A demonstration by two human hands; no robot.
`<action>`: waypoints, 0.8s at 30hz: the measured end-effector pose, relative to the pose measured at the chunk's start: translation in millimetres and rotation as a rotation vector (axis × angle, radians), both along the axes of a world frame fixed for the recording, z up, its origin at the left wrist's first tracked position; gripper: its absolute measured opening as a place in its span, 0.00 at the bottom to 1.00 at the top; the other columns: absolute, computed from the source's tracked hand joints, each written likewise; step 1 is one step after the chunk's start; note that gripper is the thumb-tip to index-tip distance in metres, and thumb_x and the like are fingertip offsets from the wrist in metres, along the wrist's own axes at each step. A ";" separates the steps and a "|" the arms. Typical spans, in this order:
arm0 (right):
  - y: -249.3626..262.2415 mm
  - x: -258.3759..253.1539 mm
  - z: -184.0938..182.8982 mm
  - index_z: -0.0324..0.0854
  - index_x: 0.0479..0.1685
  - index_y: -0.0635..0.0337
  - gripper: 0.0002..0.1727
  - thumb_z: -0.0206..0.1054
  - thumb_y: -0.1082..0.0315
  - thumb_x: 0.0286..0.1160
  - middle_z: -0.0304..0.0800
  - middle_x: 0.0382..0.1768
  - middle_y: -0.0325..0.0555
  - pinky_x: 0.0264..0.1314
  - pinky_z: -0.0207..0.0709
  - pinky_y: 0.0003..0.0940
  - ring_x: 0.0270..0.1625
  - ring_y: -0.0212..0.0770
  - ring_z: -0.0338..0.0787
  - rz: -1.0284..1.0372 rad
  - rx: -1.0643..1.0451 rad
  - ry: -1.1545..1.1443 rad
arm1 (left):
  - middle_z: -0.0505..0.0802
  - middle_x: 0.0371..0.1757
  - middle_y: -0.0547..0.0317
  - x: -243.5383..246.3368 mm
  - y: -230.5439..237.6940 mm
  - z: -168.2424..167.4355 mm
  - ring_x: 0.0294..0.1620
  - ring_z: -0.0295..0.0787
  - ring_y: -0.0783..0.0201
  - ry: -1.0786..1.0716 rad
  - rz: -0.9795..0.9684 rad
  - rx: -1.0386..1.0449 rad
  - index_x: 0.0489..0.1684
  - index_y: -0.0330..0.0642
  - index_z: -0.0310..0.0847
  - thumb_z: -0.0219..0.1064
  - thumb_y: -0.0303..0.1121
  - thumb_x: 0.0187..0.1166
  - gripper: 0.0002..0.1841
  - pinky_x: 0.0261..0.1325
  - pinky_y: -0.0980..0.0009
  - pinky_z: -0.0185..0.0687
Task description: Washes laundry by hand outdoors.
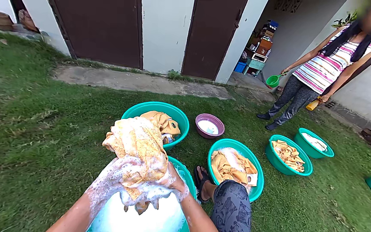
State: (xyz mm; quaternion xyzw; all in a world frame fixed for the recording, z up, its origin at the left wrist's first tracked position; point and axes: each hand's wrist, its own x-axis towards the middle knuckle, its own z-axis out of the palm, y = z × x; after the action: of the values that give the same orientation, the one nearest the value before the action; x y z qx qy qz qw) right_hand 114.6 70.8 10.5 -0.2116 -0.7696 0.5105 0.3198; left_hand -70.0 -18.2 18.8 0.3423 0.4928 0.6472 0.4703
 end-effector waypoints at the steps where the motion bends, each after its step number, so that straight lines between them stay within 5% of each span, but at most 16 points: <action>1: -0.2 1.1 2.7 0.80 0.62 0.78 0.34 0.84 0.72 0.50 0.93 0.54 0.57 0.69 0.82 0.31 0.57 0.36 0.91 0.017 0.006 -0.017 | 0.91 0.35 0.70 0.9 0.9 2.1 0.36 0.89 0.76 -0.027 0.002 -0.001 0.48 0.46 0.80 0.60 0.29 0.80 0.06 0.41 0.76 0.88; 4: 9.6 9.4 11.5 0.73 0.71 0.78 0.43 0.86 0.69 0.49 0.90 0.59 0.57 0.73 0.79 0.32 0.61 0.35 0.89 0.189 -0.070 -0.043 | 0.92 0.35 0.67 2.4 4.0 10.3 0.36 0.91 0.74 -0.105 -0.011 0.017 0.49 0.46 0.78 0.63 0.24 0.74 0.10 0.40 0.74 0.90; 7: 17.4 16.7 8.8 0.61 0.78 0.74 0.61 0.91 0.53 0.39 0.89 0.58 0.48 0.67 0.83 0.29 0.56 0.28 0.90 0.354 -0.314 0.034 | 0.92 0.35 0.68 2.1 2.5 14.5 0.35 0.91 0.75 -0.029 -0.008 -0.014 0.51 0.45 0.79 0.67 0.23 0.71 0.13 0.38 0.76 0.89; 12: 7.2 17.9 10.5 0.74 0.66 0.70 0.35 0.81 0.74 0.52 0.92 0.48 0.43 0.58 0.84 0.27 0.48 0.28 0.90 0.230 -0.444 -0.008 | 0.93 0.35 0.66 16.1 -4.1 21.7 0.35 0.91 0.74 -0.049 -0.066 -0.020 0.54 0.44 0.78 0.68 0.22 0.71 0.15 0.37 0.76 0.90; 16: 4.0 19.3 11.3 0.73 0.68 0.75 0.35 0.79 0.80 0.54 0.90 0.53 0.49 0.63 0.81 0.24 0.52 0.27 0.87 0.171 -0.340 -0.061 | 0.92 0.43 0.68 18.2 -15.7 20.4 0.44 0.91 0.75 -0.023 -0.069 -0.022 0.64 0.45 0.74 0.65 0.28 0.79 0.16 0.48 0.76 0.89; 24: -11.2 22.0 23.5 0.69 0.73 0.77 0.34 0.75 0.80 0.63 0.88 0.57 0.54 0.64 0.80 0.24 0.55 0.28 0.86 0.097 -0.357 -0.054 | 0.91 0.40 0.69 19.7 -13.8 17.9 0.40 0.89 0.77 0.090 -0.013 -0.083 0.58 0.42 0.77 0.62 0.27 0.81 0.11 0.45 0.78 0.87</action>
State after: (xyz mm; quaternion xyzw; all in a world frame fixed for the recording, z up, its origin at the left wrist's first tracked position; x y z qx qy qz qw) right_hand 136.5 59.6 34.0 -0.2412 -0.6845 0.6479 0.2312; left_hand -50.3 -32.0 36.7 0.3545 0.5375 0.6070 0.4658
